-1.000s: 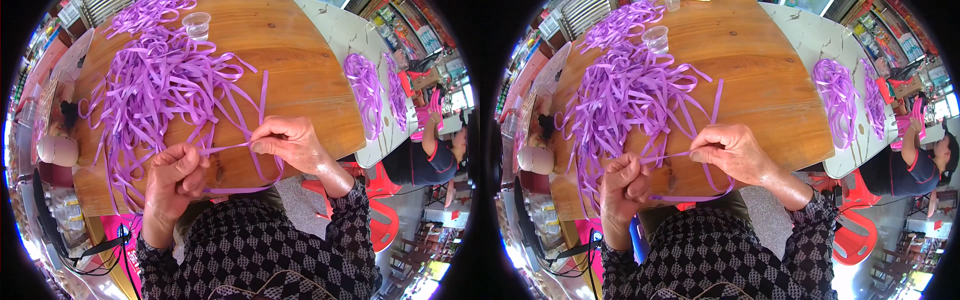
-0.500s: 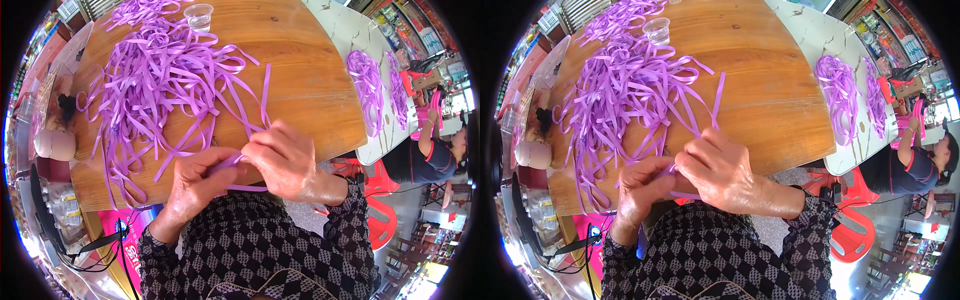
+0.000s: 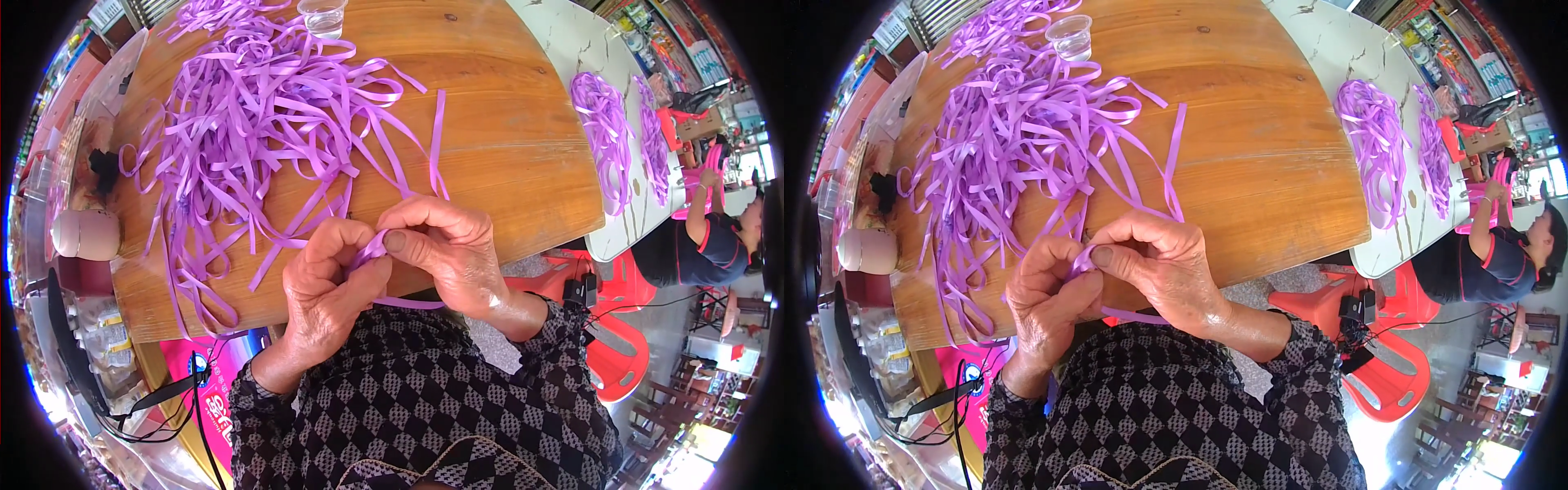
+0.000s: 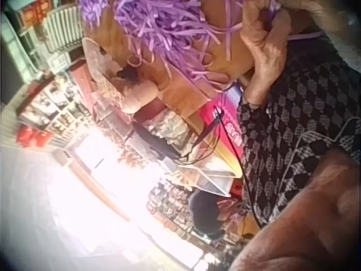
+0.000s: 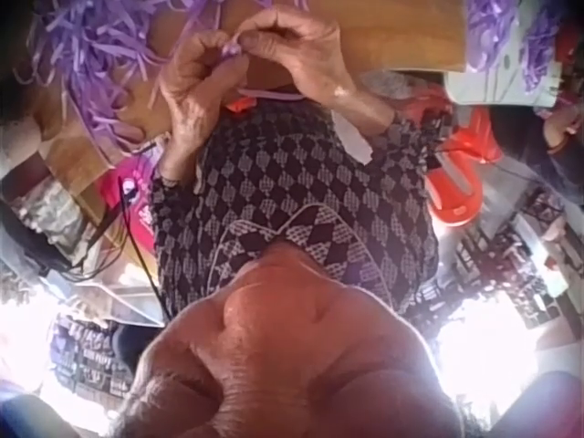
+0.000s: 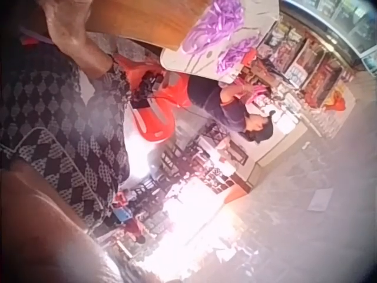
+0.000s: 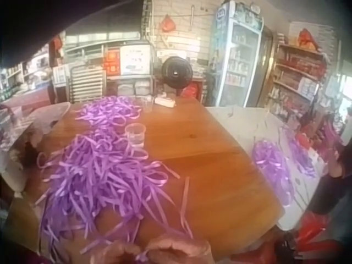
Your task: The person picks up a purple ribbon from a pile on a table and ties a knot in it by hand. They then pull the ends to tighten the knot before repeating the process with another ribbon.
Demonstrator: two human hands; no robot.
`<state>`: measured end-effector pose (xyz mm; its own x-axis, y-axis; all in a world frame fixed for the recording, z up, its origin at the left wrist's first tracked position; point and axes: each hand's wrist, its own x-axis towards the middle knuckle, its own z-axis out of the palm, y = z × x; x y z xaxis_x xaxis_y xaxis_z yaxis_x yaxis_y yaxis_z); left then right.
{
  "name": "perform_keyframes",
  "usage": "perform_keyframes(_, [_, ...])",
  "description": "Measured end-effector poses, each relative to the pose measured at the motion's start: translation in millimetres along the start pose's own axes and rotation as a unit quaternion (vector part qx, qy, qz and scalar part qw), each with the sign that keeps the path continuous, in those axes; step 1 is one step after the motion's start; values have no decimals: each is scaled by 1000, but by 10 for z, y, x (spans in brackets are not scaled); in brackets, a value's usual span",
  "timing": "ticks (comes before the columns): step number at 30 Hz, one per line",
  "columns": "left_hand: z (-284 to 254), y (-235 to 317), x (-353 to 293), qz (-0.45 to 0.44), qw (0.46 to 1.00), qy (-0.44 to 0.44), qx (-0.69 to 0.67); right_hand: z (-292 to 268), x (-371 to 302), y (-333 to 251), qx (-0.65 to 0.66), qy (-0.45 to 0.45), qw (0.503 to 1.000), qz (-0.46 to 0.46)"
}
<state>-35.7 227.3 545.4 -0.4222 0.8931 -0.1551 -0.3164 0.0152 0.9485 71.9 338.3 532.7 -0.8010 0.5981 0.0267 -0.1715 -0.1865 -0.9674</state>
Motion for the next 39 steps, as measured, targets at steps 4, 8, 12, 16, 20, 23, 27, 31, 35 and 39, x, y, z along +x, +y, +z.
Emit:
perform_keyframes(4, [-15, -61, 23, 55, 997, 2, -45, 60, -38, 75, 34, 14, 999, -19])
perform_keyframes(8, [9, -65, 48, 74, 997, 9, -5, 73, -44, 86, 104, 49, 993, 16])
perform_keyframes(12, [-27, -91, 21, 132, 984, 23, 119, -55, -2, 45, 168, 8, 974, 150])
perform_keyframes(16, [0, -134, -22, 127, 986, 27, 103, -154, 11, 107, 285, -35, 935, 206])
perform_keyframes(20, [-22, -220, -26, 180, 971, 48, 149, -86, -7, 46, 245, -5, 944, 222])
perform_keyframes(23, [3, -232, 8, 202, 953, 100, 205, 56, -65, -30, 203, 6, 963, 175])
perform_keyframes(27, [19, -236, 4, 244, 917, 135, 284, 94, -138, 6, 167, 2, 978, 125])
perform_keyframes(31, [-55, -138, 30, 82, 978, 88, 168, -49, -100, 86, 11, 28, 997, 78])
perform_keyframes(35, [-199, -101, 114, -168, 978, -54, -114, -130, -86, 139, 20, 28, 996, 76])
perform_keyframes(39, [-139, -133, 112, -181, 973, 28, -140, -139, -116, 183, -81, -42, 994, -62])
